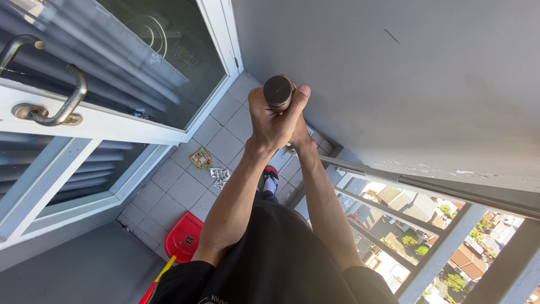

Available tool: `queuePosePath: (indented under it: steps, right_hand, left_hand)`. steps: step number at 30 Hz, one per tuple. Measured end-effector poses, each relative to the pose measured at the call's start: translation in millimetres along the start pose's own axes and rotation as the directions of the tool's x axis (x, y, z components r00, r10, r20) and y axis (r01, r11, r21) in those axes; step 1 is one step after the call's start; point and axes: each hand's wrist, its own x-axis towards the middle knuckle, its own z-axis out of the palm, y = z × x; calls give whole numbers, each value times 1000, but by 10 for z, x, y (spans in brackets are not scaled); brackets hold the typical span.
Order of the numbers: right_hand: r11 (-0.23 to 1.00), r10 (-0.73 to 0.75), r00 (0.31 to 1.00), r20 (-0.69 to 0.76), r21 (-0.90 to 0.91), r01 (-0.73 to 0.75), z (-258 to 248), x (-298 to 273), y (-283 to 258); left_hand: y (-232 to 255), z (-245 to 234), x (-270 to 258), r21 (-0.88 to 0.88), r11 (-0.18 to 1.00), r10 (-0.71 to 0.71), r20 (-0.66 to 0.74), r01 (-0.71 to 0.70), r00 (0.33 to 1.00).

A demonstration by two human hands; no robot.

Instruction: The recorder is assembling the sections of a mop handle and managing a dustpan and trash on a balcony.

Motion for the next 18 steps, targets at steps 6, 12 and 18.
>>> queuePosePath:
  steps: [6, 12, 18]
  right_hand:
    - [997, 80, 996, 34, 11, -81, 183, -7, -40]
    - [996, -57, 998, 41, -61, 59, 319, -22, -83]
    - [998, 9, 996, 83, 58, -14, 454, -73, -1]
  left_hand:
    - [22, -116, -34, 23, 999, -30, -52, 31, 998]
    - [86, -254, -93, 44, 998, -47, -80, 50, 996]
    - [164, -338, -126, 53, 998, -35, -59, 38, 998]
